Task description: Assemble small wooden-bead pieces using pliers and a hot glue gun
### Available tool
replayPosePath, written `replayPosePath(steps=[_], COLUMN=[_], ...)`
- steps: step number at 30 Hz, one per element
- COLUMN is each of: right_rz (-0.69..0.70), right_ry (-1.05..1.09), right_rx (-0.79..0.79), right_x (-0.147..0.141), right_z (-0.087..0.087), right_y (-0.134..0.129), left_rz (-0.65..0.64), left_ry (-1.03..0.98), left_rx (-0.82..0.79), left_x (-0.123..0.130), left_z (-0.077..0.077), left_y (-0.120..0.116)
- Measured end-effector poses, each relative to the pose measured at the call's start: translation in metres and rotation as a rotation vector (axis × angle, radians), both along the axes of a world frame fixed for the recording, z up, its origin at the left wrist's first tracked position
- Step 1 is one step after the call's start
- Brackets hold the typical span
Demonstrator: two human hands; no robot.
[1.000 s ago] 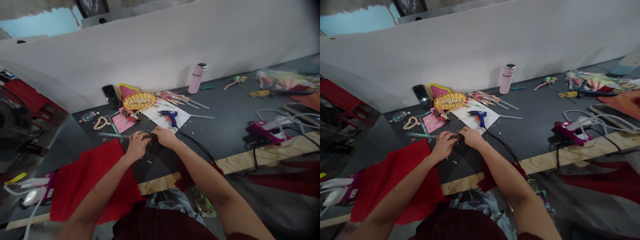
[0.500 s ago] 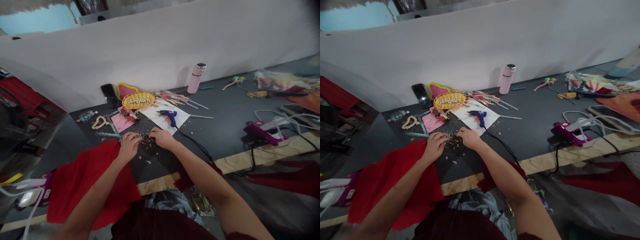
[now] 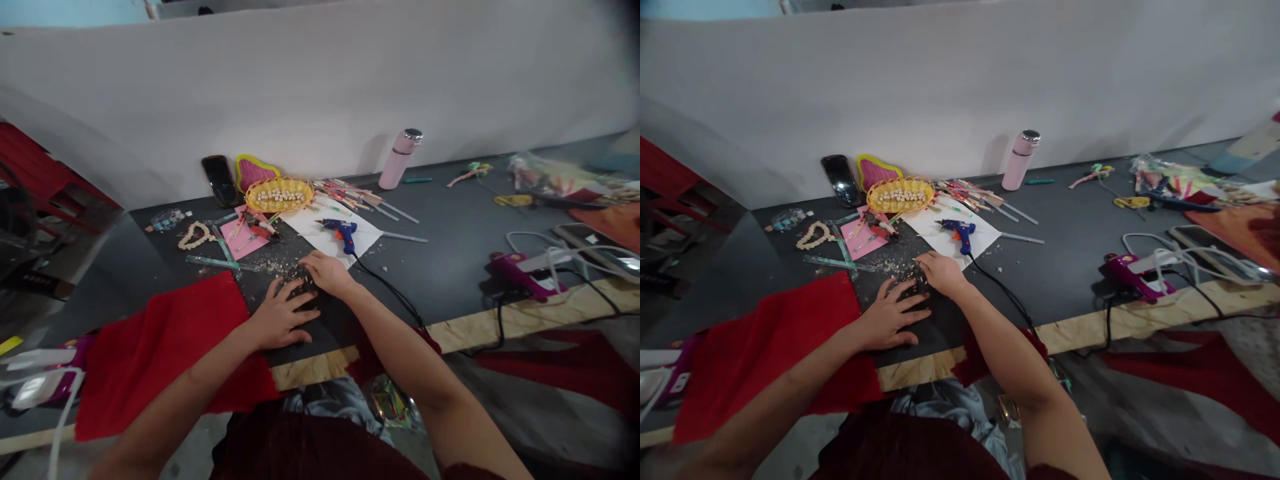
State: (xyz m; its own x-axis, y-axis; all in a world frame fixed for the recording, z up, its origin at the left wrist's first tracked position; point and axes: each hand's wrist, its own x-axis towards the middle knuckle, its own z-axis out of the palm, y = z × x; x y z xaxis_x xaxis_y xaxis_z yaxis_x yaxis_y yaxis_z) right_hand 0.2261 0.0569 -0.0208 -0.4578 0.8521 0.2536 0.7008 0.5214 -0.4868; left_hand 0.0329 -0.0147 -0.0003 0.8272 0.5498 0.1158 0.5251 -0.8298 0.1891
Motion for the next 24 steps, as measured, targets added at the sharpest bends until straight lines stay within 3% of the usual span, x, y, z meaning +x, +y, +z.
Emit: replayPosePath(steps=[2,11,14,19,24], right_rz=[-0.041,-0.118,-0.168,-0.179,-0.196], right_ry=[0.057,0.06,0.053,-0.071,-0.137], right_rx=[0.004,-0.034,-0.025,-0.003,-0.012], right_x=[0.004,0.003,0.005,-0.001,-0.009], right_z=[0.0,0.002,0.005,0.005,-0.004], right_y=[0.002,0.003,0.003,0.004,0.008], left_rz=[0.03,0.41,0.52,0.538,0.526], left_ry=[0.001,-0.231,-0.319,-0.469,-0.518], left_rx=[0.021,0.13,0.158,0.128,0.128], left_x=[-0.001,-0.027,-0.031,-0.03,-0.029], left_z=[0.001,0.01,0.004,-0.016,-0.016], left_y=[0.0,0.033,0.036,0.031,0.031])
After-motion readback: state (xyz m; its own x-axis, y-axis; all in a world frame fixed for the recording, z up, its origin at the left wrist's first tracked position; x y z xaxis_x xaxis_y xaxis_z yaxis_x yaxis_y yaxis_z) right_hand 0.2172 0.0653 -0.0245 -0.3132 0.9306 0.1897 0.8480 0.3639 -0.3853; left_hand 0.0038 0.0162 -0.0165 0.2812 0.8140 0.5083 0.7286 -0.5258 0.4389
